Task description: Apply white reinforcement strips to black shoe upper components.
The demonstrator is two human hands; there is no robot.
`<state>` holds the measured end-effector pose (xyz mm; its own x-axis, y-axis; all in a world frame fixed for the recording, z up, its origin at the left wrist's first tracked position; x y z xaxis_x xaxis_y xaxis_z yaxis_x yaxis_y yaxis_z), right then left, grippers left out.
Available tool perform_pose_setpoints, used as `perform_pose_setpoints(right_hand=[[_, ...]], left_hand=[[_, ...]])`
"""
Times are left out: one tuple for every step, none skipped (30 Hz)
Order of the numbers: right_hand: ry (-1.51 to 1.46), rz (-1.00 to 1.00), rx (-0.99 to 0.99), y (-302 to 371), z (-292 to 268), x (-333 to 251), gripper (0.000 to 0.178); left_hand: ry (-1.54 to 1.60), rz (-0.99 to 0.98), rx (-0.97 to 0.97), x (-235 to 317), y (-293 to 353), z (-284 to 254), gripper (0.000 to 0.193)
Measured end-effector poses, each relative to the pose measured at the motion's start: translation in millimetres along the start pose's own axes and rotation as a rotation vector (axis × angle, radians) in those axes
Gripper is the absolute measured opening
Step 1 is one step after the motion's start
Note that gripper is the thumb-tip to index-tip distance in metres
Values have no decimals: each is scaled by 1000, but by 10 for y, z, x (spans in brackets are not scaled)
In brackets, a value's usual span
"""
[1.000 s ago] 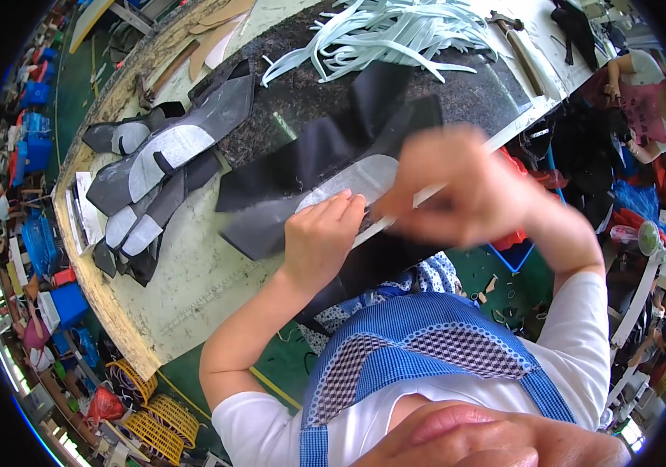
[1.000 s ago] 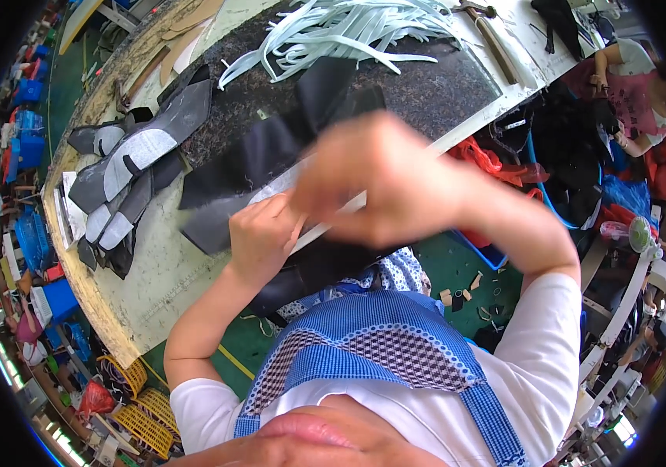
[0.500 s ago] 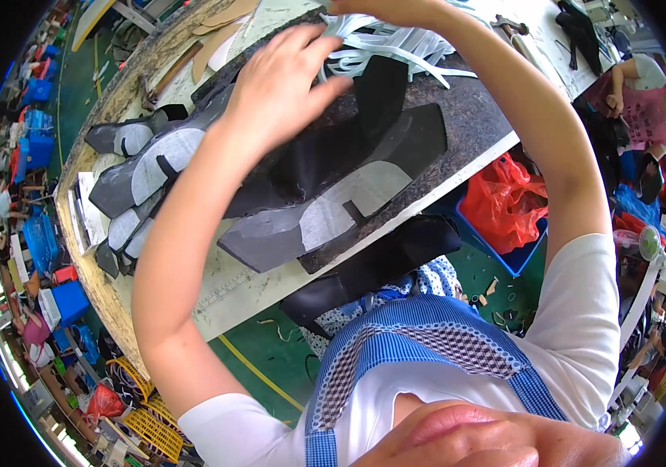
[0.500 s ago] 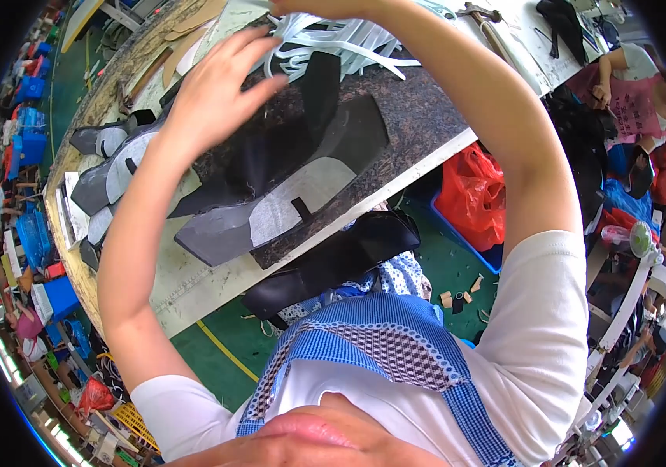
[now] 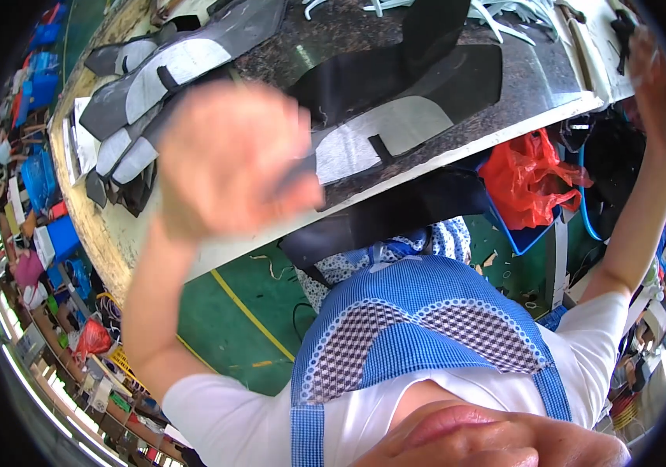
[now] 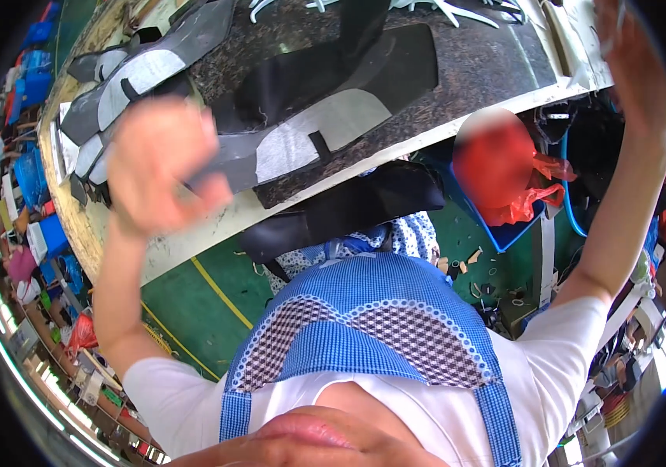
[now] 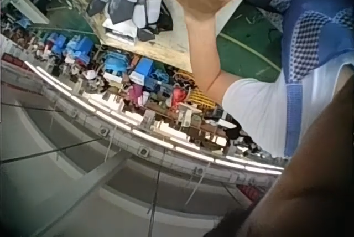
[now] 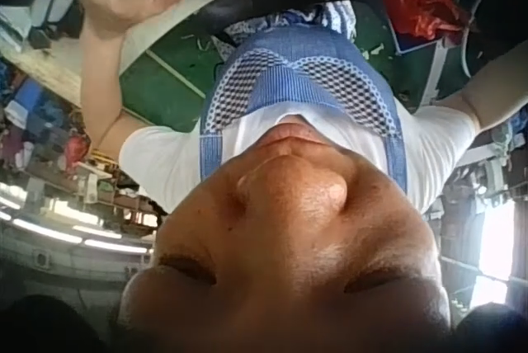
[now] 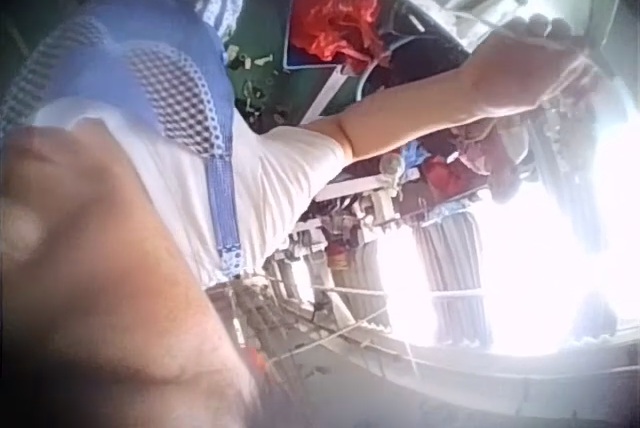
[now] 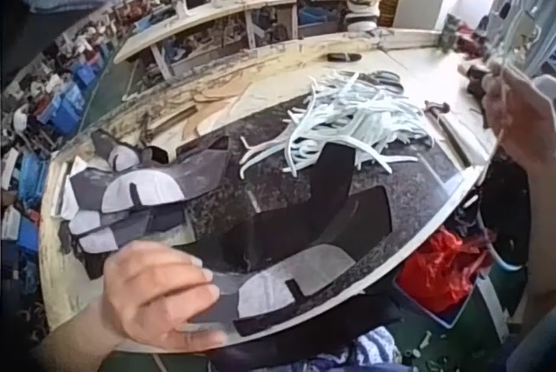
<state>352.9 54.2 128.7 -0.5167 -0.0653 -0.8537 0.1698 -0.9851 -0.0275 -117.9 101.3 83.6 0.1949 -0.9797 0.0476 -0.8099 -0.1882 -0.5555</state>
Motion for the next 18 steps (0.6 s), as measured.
perform_pose_setpoints(right_hand=[[458,-225,634,176,-99,117,48],[312,38,115,201,-317,213,50],[377,46,252,172,-151,413,49],[442,53,381,112,159,608,49],[445,63,369,52,395,738,49],[433,-46,231,-18,685,783,46],[418,-148,95,-46,953,819,44],[424,-137,92,-83,1126,813,44],[406,11,-10,-144,1332,824,29],[386,160,-110,-173,1522,897,20],[520,254,-104,-125,1646,1040,19],[653,350,-99,-86,1732,1246,18],[724,427,-154,-201,1792,1601,17],[814,506,-173,-261,1836,1898,16],[823,457,-189,-296,1809,2113,16],[833,405,-202,-332,1769,2278,16],[837,412,-197,-375,1757,2393,16],[817,430,-188,-412,1753,2490,18]], left_hand=[[-67,-45,-165,317,306,23,40],[-167,-63,-226,430,460,107,38],[-260,-87,-297,519,587,245,35],[-184,-184,-308,489,711,345,31],[-159,-226,-250,541,776,429,30],[-131,-262,-185,604,779,512,29],[-117,-276,-166,723,759,582,27],[-102,-290,-146,842,746,655,26],[-176,-315,-131,936,826,740,31],[-168,-326,-125,996,829,764,31],[-101,-394,-128,1012,826,784,37],[-34,-461,-132,1028,835,803,43],[-63,-520,-180,1099,954,830,56],[-58,-536,-180,1111,964,807,56],[-82,-531,-207,1089,920,780,58],[-109,-522,-232,1069,892,779,59],[-79,-524,-241,1054,897,812,60],[-70,-524,-238,1056,905,831,60]])
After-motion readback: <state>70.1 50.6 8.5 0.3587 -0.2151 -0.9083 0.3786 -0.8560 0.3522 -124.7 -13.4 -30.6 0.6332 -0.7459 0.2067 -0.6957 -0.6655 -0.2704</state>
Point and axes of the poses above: each hand's wrist, its own y-axis away from the middle knuckle, its own z-axis out of the palm, x = y × z, the point moved 5 cm from there along -y, towards the middle knuckle, and after that the axes turned 4 degrees about -y, right-handed, at the moved point
